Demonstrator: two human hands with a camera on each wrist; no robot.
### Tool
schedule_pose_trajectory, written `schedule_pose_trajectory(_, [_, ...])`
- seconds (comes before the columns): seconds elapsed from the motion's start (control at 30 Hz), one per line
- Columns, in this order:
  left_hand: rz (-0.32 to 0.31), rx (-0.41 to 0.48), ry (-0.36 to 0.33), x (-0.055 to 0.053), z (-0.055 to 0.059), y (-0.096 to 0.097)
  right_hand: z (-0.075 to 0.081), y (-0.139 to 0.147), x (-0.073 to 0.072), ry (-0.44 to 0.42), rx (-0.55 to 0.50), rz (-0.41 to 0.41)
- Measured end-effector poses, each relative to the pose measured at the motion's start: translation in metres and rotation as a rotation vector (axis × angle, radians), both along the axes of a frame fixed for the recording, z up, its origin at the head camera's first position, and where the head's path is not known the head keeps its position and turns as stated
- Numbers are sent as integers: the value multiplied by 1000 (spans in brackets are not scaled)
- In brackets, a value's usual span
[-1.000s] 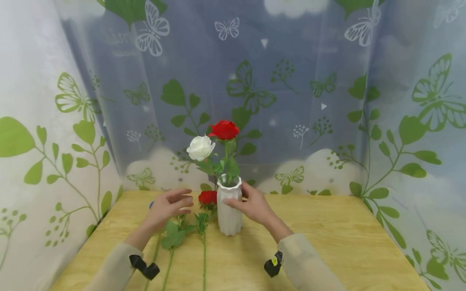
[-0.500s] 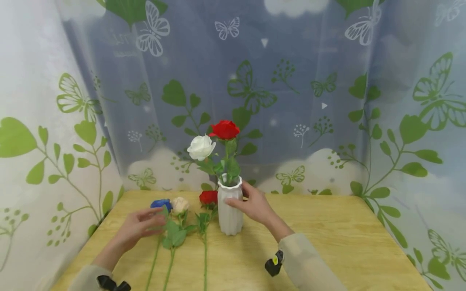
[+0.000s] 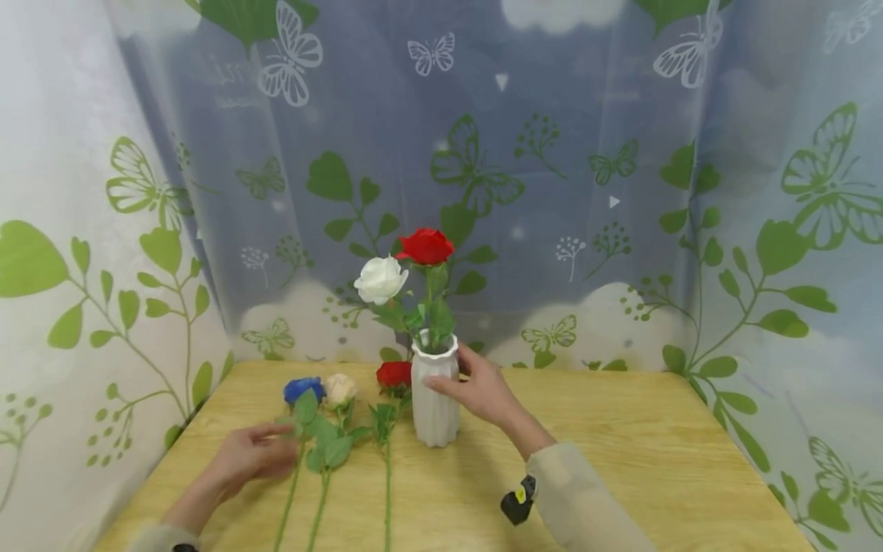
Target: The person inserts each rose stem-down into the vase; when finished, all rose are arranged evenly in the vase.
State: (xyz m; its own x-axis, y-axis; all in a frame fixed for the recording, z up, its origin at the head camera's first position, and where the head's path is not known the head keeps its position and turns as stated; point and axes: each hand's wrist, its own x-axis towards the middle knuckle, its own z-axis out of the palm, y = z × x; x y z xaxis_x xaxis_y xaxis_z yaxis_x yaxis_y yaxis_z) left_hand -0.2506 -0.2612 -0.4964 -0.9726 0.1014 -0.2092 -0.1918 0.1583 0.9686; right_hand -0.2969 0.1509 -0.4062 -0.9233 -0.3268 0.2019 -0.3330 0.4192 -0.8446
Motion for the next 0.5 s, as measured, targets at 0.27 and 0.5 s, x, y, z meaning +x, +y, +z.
schedule_pose_trajectory(0.27, [73,-57,-16,3,-5,12,-1,0,-1,-5,6,-4])
schedule_pose_trajectory(0.5, [176,-217,32,1,-10,26,1,0,0,-12,3,-1])
